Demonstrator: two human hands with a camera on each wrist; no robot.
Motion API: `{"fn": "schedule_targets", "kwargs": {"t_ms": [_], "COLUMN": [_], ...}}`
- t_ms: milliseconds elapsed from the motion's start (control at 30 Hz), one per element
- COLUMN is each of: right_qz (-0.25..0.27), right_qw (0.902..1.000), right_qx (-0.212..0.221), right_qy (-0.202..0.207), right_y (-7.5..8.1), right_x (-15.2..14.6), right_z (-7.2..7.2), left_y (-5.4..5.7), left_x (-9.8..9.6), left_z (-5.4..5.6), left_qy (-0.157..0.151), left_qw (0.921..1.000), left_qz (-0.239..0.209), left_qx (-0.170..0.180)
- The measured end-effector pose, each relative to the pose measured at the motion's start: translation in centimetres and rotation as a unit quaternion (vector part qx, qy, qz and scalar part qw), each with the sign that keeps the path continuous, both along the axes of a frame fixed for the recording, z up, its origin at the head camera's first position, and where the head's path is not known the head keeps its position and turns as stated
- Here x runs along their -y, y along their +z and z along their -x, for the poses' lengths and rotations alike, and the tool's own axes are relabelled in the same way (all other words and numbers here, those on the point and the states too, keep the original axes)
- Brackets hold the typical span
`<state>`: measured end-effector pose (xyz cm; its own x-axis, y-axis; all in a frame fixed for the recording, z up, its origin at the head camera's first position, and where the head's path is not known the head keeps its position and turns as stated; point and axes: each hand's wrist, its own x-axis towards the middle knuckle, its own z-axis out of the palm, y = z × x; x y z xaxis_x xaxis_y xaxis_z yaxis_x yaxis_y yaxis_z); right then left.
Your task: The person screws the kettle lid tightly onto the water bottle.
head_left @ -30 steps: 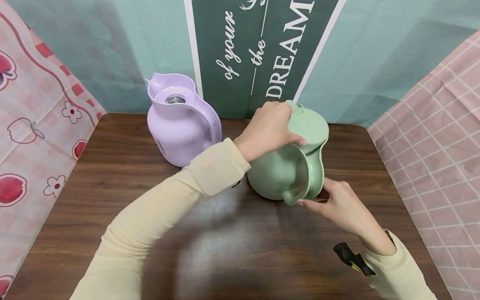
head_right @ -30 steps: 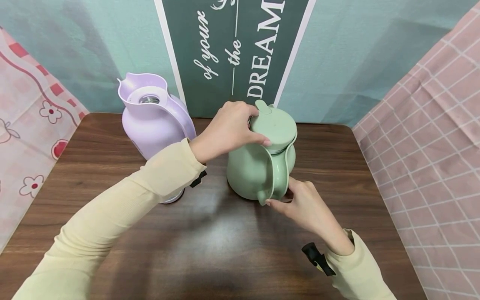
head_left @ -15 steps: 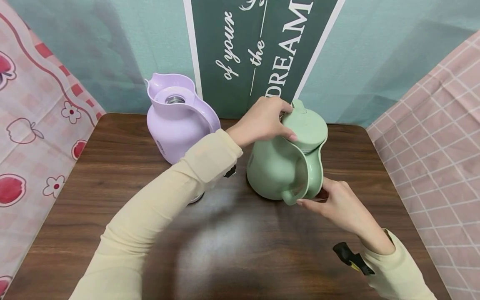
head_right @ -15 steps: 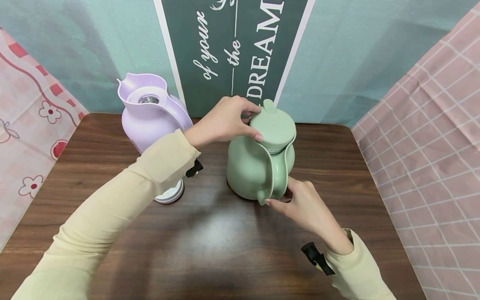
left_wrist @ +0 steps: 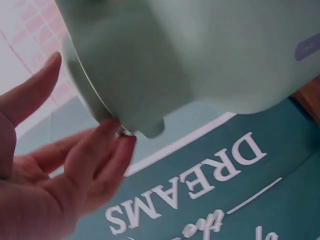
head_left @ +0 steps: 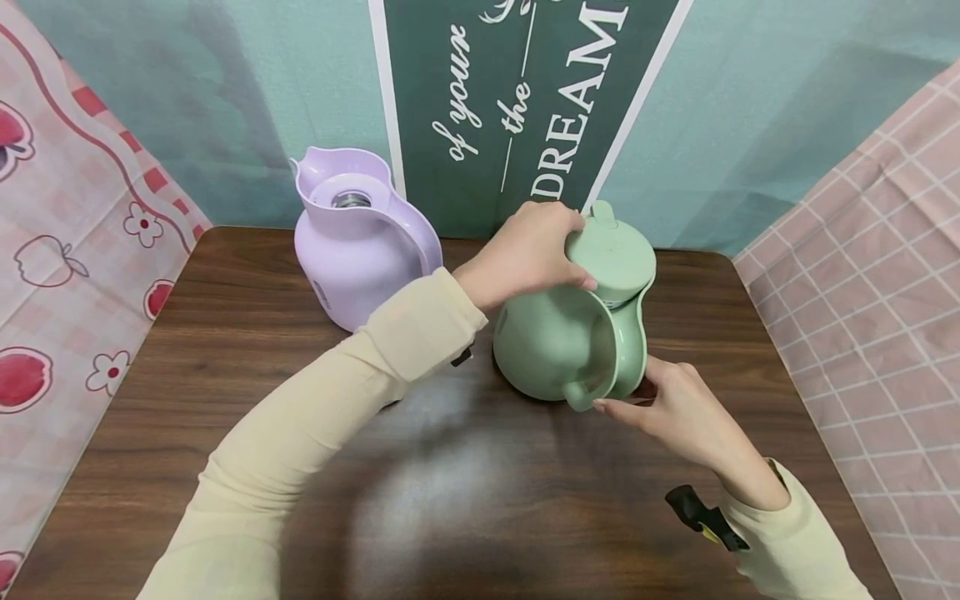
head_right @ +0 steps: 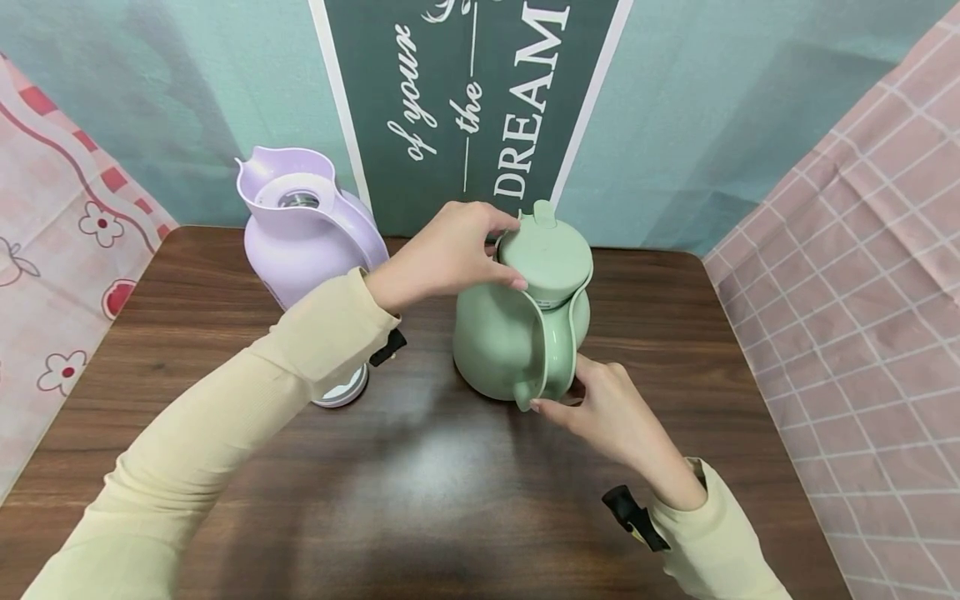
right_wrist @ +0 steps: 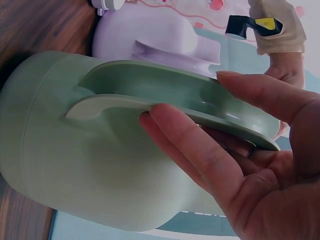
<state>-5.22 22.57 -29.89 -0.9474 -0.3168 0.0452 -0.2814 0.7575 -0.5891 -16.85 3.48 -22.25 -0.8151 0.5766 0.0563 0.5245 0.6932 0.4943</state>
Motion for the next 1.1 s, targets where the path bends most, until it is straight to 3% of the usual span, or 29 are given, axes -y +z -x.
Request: {"fn": "schedule_targets", "kwargs": {"t_ms": [300, 567, 1100], "right_qz": [-0.002, 0.000, 0.004], "right_qw": [0.9999, 0.9999, 0.9998], "right_qx": [-0.012, -0.013, -0.017], "right_qy": [0.002, 0.007, 0.005], "right_y": [-0.1, 0.0, -0.1], "right_x": [0.0, 0.0, 0.0], "right_z": [0.0, 0.0, 0.0], "left_y": [0.0, -0.4, -0.4], "left_x": [-0.9, -0.5, 0.4], "left_z": [-1.3, -0.7, 0.7], "left_qy": [0.031, 0.042, -0.047], "left_qw": [0.9980, 0.9989, 0.9988], "left_qz": [0.034, -0.008, -0.007], "left_qx": [-0.043, -0.022, -0.008]}}
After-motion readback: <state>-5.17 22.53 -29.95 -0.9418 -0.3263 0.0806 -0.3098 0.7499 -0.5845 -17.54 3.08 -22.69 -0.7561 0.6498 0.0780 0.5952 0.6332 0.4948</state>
